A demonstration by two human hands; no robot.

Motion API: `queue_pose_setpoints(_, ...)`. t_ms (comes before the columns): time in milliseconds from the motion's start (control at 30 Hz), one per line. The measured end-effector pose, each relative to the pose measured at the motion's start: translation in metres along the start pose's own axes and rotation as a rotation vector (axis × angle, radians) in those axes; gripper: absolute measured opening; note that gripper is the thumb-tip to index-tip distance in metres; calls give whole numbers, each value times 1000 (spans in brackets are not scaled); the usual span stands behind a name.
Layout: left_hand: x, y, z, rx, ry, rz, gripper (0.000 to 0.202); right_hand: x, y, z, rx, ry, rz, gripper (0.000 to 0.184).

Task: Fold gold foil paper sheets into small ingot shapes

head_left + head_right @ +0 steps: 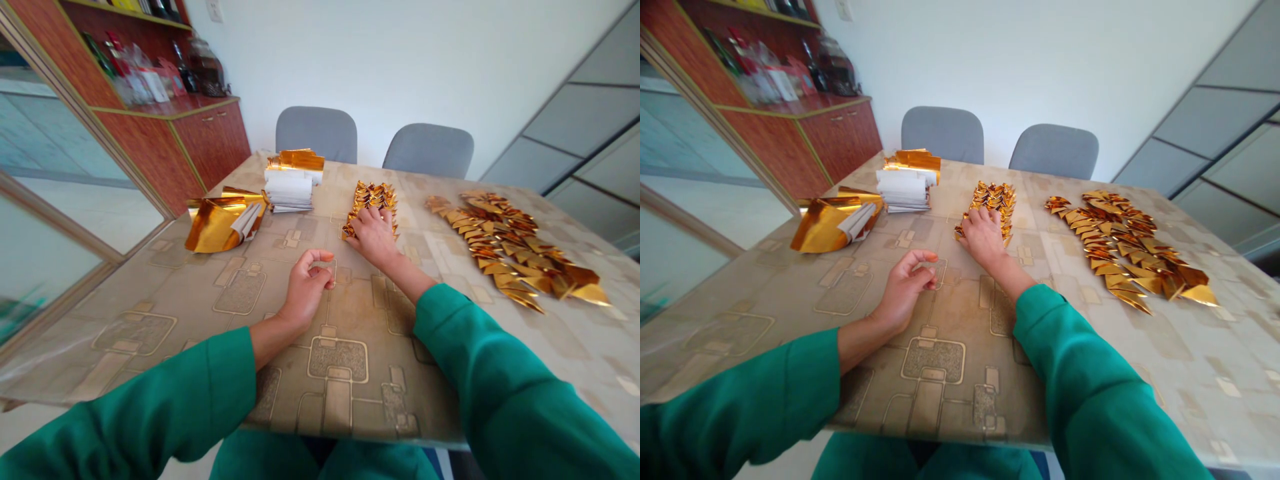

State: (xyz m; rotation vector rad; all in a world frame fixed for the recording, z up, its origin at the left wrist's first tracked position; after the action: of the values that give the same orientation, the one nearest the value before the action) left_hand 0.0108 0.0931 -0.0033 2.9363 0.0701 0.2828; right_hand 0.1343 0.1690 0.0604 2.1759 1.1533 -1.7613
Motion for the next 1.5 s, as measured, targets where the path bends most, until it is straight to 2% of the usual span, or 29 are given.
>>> queue_pose_setpoints(267,0,1,0,-3,5,6,23,-4,-4,4,-19,-21,-22,21)
queue_pose_setpoints(567,0,2,-1,-5,-3,5,23,3,-9,-2,94,2,23,23)
queue_pose_setpoints(667,0,1,-2,-7,2,4,23,-3,-8,-8,107,-25,-3,22)
queue_pose_setpoints(733,0,1,-2,-7,5,4,23,-14,-5,-20,148,-54,-45,22)
queue_pose_setpoints(867,-1,0,-3,-9,2,11,23,-45,21,-54,312,-114,-147,22)
queue_pose_setpoints(933,-2,0,-3,-1,-2,11,22,-57,43,-60,341,-167,-187,24)
queue_pose_setpoints(1000,-1,-2,-4,14,-15,16,20,-64,68,-55,334,-260,-228,27)
queue_pose_setpoints(1100,1,-6,-10,61,-86,50,18,-64,102,-34,262,-448,-267,27)
queue_pose_setpoints(1200,3,-10,-34,209,-292,109,18,-58,123,-16,189,-634,-275,26)
queue_pose_setpoints(1267,-7,-9,-63,382,-462,76,19,-57,129,-14,198,-686,-288,25)
queue_pose_setpoints(1333,-32,-6,-92,536,-656,-37,16,-56,130,-16,220,-713,-289,24)
queue_pose_setpoints(1367,-51,-5,-106,587,-756,-150,17,-56,130,-17,230,-727,-284,25)
queue_pose_setpoints(1400,-75,-3,-118,615,-863,-304,19,-56,128,-17,237,-744,-279,25)
queue_pose_setpoints(1433,-95,-4,-125,607,-996,-411,24,-55,127,-16,243,-764,-272,26)
queue_pose_setpoints(1500,-128,-12,-125,524,-1269,-486,38,-55,124,-13,244,-798,-261,27)
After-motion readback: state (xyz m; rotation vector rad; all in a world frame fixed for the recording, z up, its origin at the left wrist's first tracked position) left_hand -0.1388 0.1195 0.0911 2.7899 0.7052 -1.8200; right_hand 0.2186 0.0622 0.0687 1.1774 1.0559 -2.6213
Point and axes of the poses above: each hand's wrist, its own y-axis away from the middle knuckle, its own x-axis out of the palm, z = x × y, the point moved 10 cm from there along -y, towards the middle knuckle, and after that the axes turned 10 degrees about -x, right-handed, at the moved point
